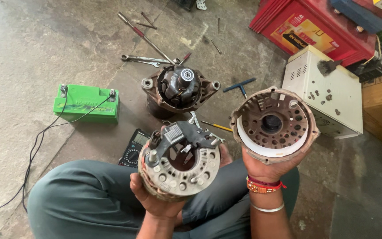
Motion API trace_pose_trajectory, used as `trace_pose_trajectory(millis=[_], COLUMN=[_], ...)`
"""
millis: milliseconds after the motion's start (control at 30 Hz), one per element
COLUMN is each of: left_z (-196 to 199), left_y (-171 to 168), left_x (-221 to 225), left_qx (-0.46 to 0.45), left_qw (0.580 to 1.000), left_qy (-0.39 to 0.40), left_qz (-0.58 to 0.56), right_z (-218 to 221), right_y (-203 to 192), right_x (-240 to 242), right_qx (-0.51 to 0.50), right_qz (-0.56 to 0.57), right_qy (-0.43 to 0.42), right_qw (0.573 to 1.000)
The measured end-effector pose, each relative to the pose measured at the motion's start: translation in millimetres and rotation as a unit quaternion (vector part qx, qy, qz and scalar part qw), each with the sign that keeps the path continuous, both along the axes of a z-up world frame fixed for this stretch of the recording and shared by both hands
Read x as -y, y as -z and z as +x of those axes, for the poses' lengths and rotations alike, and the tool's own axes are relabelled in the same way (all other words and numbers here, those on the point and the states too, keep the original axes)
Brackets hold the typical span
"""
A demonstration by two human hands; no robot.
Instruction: The person disassembles an alternator by hand, separates the stator and the housing, and touches the internal components with multimeter probes while the unit is connected to a battery.
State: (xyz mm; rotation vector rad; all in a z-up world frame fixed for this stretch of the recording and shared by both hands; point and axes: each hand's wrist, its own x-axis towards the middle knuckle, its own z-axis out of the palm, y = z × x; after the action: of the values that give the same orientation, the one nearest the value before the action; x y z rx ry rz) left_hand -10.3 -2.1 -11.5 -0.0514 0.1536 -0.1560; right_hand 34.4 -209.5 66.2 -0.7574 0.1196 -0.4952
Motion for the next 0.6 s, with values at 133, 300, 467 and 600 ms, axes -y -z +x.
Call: trace_pose_trajectory(millis=[133, 300, 467, 600], left_z=[7, 10, 7, 6], left_y=[-13, -21, -21, -20], left_x=[-1, 1, 5, 5], left_qx=[0.038, 0.027, -0.019, -0.050], left_qw=[0.998, 0.996, 0.995, 0.993], left_qy=[0.017, 0.037, 0.065, 0.074], left_qz=[0.040, 0.080, 0.070, 0.074], right_z=[-1, -2, -6, -10], right_y=[1, 5, 14, 21], right_x=[1, 2, 6, 10], right_qx=[-0.002, 0.015, 0.030, 0.022], right_qz=[-0.032, -0.085, -0.148, -0.159], right_qy=[-0.008, 0.019, 0.042, 0.049], right_qw=[0.999, 0.996, 0.988, 0.986])
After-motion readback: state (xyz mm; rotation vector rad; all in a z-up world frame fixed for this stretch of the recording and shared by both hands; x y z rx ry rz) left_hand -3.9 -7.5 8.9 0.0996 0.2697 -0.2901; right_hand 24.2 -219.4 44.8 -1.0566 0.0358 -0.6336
